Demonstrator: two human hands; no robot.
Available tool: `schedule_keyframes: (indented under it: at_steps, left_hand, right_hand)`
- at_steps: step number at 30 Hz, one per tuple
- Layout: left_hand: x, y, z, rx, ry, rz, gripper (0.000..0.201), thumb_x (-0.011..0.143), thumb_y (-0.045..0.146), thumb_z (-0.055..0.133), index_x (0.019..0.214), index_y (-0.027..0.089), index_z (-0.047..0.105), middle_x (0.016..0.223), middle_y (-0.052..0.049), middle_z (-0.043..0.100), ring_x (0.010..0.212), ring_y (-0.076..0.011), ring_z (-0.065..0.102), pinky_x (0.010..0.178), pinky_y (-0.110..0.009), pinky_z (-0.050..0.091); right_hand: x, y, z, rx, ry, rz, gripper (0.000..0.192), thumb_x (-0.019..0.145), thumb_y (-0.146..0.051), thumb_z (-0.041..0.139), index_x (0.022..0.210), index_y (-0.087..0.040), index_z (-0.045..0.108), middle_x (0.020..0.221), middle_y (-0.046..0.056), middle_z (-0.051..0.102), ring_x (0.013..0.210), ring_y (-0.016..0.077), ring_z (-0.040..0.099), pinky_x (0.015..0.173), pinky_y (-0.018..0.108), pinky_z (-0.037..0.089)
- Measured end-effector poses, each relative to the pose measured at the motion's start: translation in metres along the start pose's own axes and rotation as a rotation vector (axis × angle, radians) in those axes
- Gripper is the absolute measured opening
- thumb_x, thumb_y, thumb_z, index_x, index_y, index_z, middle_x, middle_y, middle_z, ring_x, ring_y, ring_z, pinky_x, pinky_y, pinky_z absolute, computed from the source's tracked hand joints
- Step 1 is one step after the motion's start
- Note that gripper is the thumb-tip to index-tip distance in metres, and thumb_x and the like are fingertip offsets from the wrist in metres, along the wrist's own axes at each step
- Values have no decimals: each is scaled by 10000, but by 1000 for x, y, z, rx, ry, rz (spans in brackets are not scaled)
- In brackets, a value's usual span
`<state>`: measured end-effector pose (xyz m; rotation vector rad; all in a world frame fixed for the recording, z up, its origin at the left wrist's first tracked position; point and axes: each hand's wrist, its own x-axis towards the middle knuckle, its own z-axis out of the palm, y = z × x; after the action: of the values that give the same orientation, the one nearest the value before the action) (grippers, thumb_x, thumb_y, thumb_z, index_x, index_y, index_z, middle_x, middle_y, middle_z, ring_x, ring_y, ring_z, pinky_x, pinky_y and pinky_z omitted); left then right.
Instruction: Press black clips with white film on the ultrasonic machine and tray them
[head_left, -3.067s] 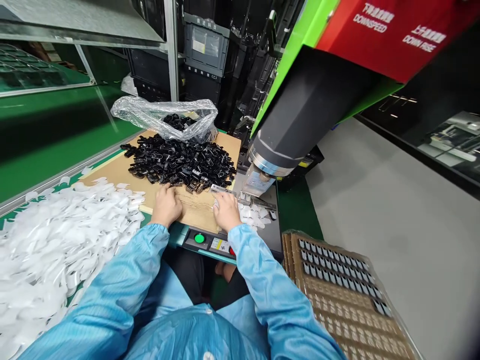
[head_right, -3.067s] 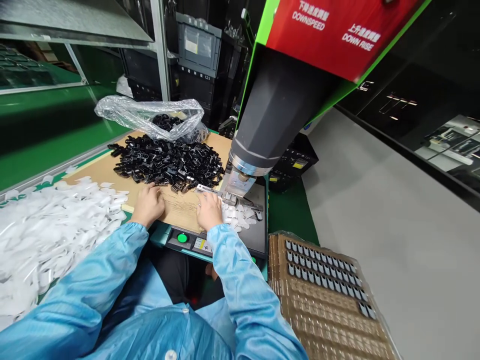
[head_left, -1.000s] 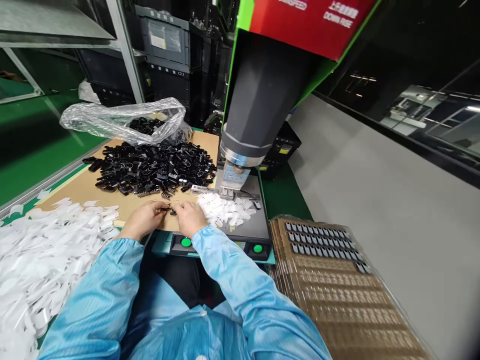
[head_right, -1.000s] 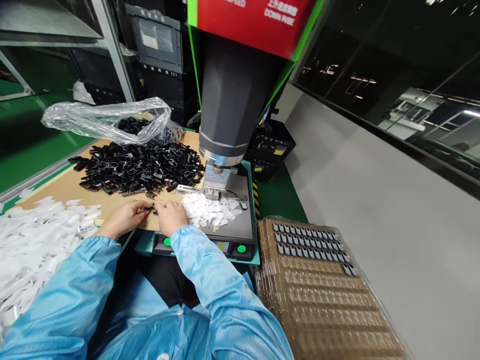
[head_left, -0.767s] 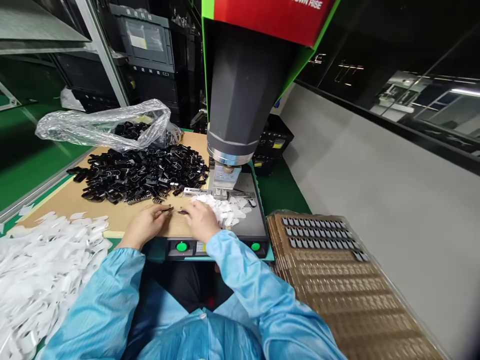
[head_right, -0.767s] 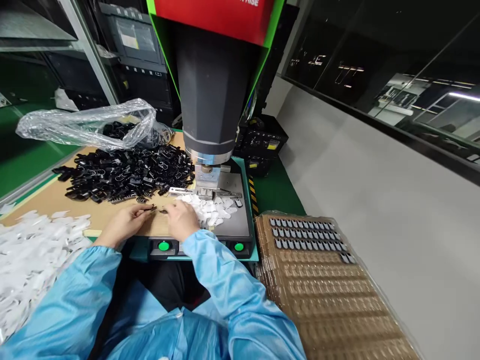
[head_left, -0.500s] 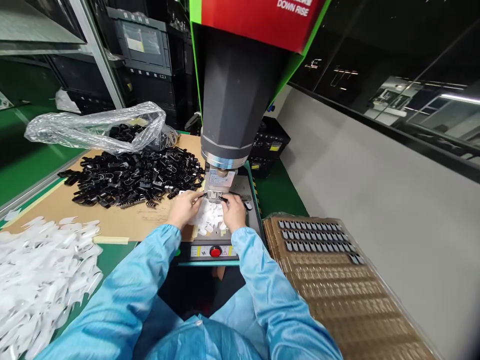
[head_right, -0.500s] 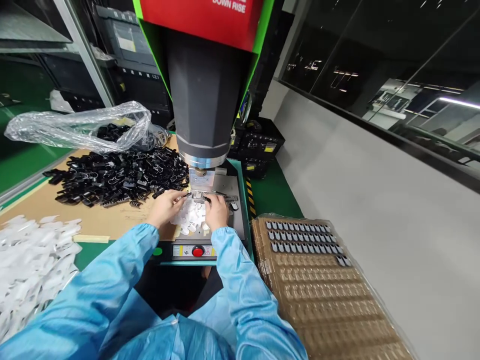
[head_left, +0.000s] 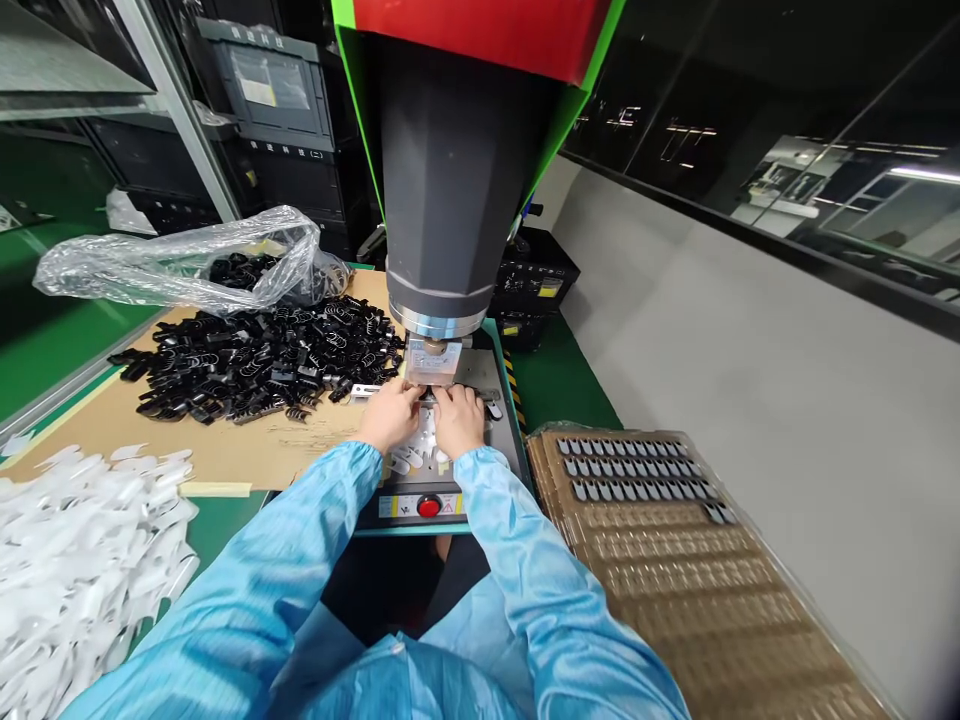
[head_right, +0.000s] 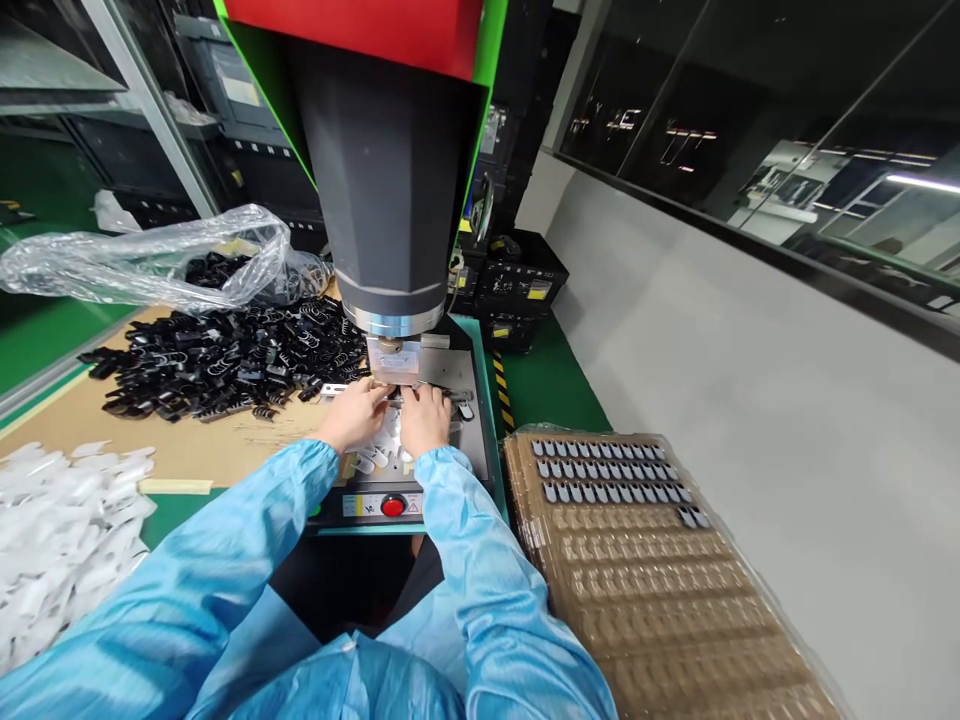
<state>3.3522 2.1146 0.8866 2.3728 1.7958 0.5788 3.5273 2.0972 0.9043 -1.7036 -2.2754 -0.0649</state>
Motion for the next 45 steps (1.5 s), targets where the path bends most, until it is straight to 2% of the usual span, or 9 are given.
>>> schedule_keyframes:
  at_steps: [5,8,14,18,21,31,38,41,45]
  left_hand:
    - [5,0,-4,-57,-21,-3,431,1025,276,533,1415,232,711,1385,-160,646,1309,-330,595,1141,-462,482]
    - [-5,-7,-12,-193,11,-14,470,1037,340,533,1464,200,669,1419,-158,631,1347,-295,595,1189,-422,470]
    - [-80,-64,-38,-244,46,-149,713,1013,607,530,1565,157,561,1540,-175,566,1459,-346,519,1271,-486,400]
    - [-133,-99,-36,-180,-129,-169,1006,857,744,673,1640,150,456,1658,-193,440,1542,-384,433,1296,-496,376]
    - [-153,-104,-24,-80,-192,-83,1077,779,682,761,1674,197,411,1696,-188,397,1571,-405,389,1308,-516,343]
    - [-159,-99,-14,-2,-165,-45,989,808,620,745,1648,196,439,1713,-207,387,1601,-412,333,1335,-556,250]
    - [-155,-92,-15,-49,-140,-55,917,851,687,686,1614,216,489,1678,-188,448,1578,-400,378,1330,-556,264]
    - [-146,-80,-11,-62,-109,-72,951,883,735,630,1640,191,441,1668,-200,451,1580,-393,373,1324,-549,281]
    - [-129,-57,-1,-61,-54,-138,1110,857,801,623,1697,142,317,1720,-245,349,1619,-416,306,1336,-571,233]
  right_hand:
    - [4,-4,-6,2,-28,1,403,1076,-315,535,1469,-264,606,1281,145,610,1193,325,492,1021,467,426]
    - [-7,4,-11,94,30,7,462,1056,-314,566,1514,-263,583,1370,134,606,1248,314,505,1082,462,443]
    - [-98,65,-20,246,224,121,510,1025,-270,499,1518,-208,618,1468,156,613,1383,319,520,1222,501,427]
    - [-164,101,-11,209,132,176,652,986,-324,568,1626,-216,503,1598,143,549,1518,331,448,1273,551,400]
    - [-183,109,-1,154,50,181,718,974,-321,596,1673,-260,441,1651,115,515,1577,329,397,1280,570,394]
    - [-183,113,6,70,23,198,702,1007,-371,619,1680,-314,428,1696,91,473,1616,340,350,1257,570,421]
    - [-164,95,7,137,84,169,600,1062,-418,521,1638,-254,492,1652,120,523,1606,318,365,1285,563,404]
    - [-142,85,9,161,49,175,717,1041,-438,562,1698,-212,386,1718,133,438,1657,312,278,1325,549,343]
    - [-108,79,7,133,-95,235,995,966,-548,680,1752,-150,218,1823,153,190,1707,349,104,1375,557,185]
